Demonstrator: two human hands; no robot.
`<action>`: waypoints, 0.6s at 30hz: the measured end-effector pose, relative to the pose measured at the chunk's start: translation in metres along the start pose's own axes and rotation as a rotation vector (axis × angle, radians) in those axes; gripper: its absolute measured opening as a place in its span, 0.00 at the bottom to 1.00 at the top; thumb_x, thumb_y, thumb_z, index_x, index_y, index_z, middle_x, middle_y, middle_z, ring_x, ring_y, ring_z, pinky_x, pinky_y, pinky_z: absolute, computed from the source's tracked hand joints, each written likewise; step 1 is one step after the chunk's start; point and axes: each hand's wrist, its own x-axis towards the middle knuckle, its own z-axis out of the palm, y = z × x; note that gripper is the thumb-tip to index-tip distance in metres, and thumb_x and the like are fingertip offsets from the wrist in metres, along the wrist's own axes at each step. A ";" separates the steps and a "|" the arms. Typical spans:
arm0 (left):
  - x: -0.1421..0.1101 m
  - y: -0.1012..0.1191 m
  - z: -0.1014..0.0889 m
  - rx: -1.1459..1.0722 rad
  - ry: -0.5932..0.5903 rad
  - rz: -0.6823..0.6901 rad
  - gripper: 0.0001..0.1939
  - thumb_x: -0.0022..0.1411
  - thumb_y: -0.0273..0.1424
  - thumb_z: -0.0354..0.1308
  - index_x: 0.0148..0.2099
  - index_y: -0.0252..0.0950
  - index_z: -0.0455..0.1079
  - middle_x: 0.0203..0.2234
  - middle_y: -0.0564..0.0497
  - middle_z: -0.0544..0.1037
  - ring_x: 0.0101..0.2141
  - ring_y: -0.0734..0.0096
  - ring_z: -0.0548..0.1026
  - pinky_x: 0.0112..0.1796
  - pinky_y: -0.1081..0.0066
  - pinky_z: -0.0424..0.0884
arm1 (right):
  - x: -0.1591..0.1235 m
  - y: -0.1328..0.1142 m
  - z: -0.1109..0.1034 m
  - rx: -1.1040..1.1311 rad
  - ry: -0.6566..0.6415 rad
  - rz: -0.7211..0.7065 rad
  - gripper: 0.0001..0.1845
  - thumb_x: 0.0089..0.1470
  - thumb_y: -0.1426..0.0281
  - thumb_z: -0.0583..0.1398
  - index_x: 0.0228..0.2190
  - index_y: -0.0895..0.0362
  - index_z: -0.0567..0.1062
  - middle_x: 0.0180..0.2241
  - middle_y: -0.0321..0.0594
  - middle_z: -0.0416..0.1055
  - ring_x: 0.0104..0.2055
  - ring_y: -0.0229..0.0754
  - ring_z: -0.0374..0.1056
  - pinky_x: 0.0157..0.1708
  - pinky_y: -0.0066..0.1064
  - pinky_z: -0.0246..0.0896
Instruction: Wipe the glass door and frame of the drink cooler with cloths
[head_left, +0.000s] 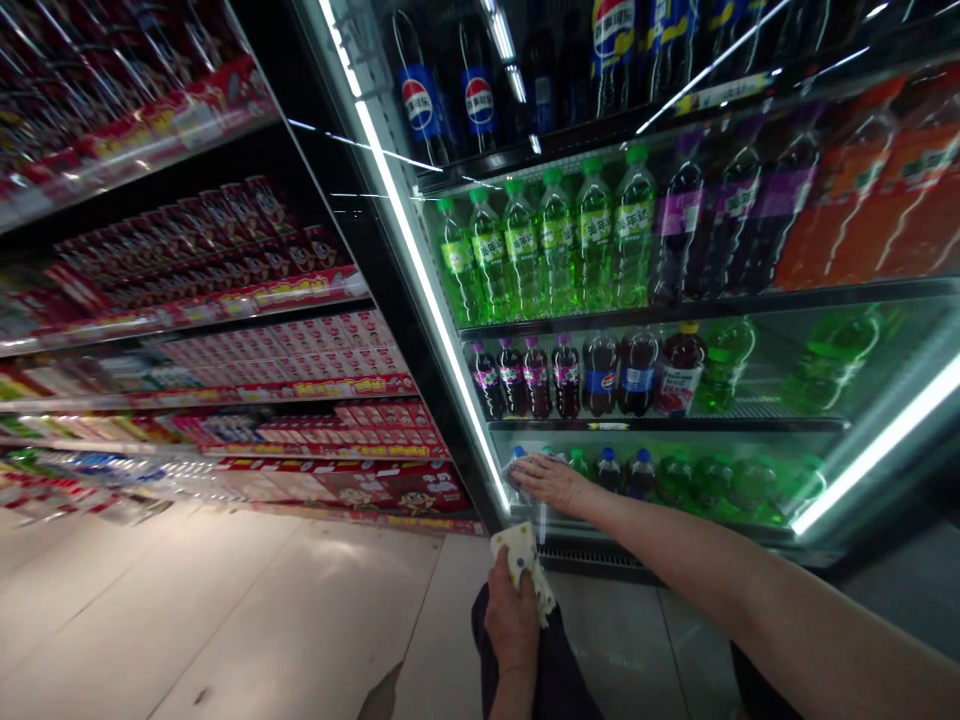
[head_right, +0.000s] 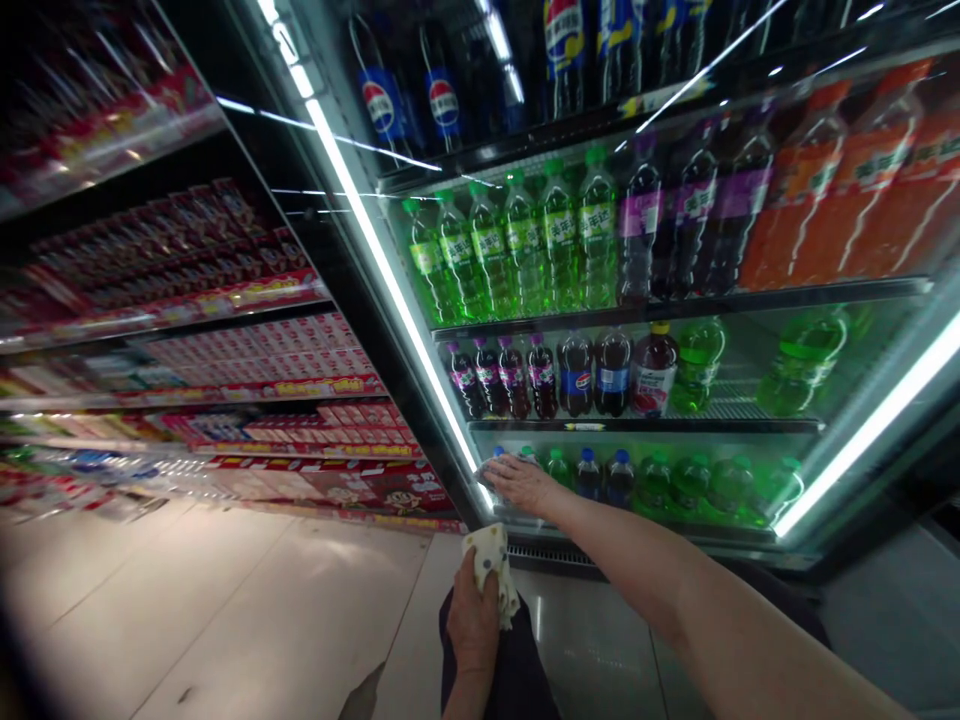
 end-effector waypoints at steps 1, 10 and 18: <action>0.000 0.000 -0.001 0.001 -0.004 -0.004 0.28 0.69 0.36 0.46 0.68 0.36 0.59 0.58 0.40 0.73 0.55 0.58 0.74 0.52 0.64 0.71 | -0.014 -0.001 0.002 0.016 0.012 0.002 0.17 0.60 0.75 0.58 0.49 0.59 0.78 0.60 0.43 0.69 0.65 0.48 0.59 0.65 0.45 0.55; -0.001 -0.001 -0.006 -0.009 -0.019 -0.030 0.28 0.69 0.36 0.45 0.69 0.36 0.58 0.61 0.40 0.70 0.56 0.57 0.73 0.53 0.63 0.70 | -0.151 -0.004 -0.018 0.044 -0.019 0.088 0.21 0.58 0.77 0.56 0.51 0.53 0.78 0.62 0.39 0.68 0.66 0.43 0.60 0.64 0.43 0.59; 0.005 0.000 -0.001 0.051 -0.004 0.005 0.28 0.69 0.39 0.44 0.68 0.37 0.58 0.58 0.40 0.73 0.53 0.57 0.76 0.49 0.63 0.71 | -0.254 0.010 -0.061 -0.078 -0.062 0.190 0.28 0.56 0.81 0.53 0.52 0.46 0.78 0.60 0.33 0.71 0.64 0.39 0.64 0.61 0.40 0.63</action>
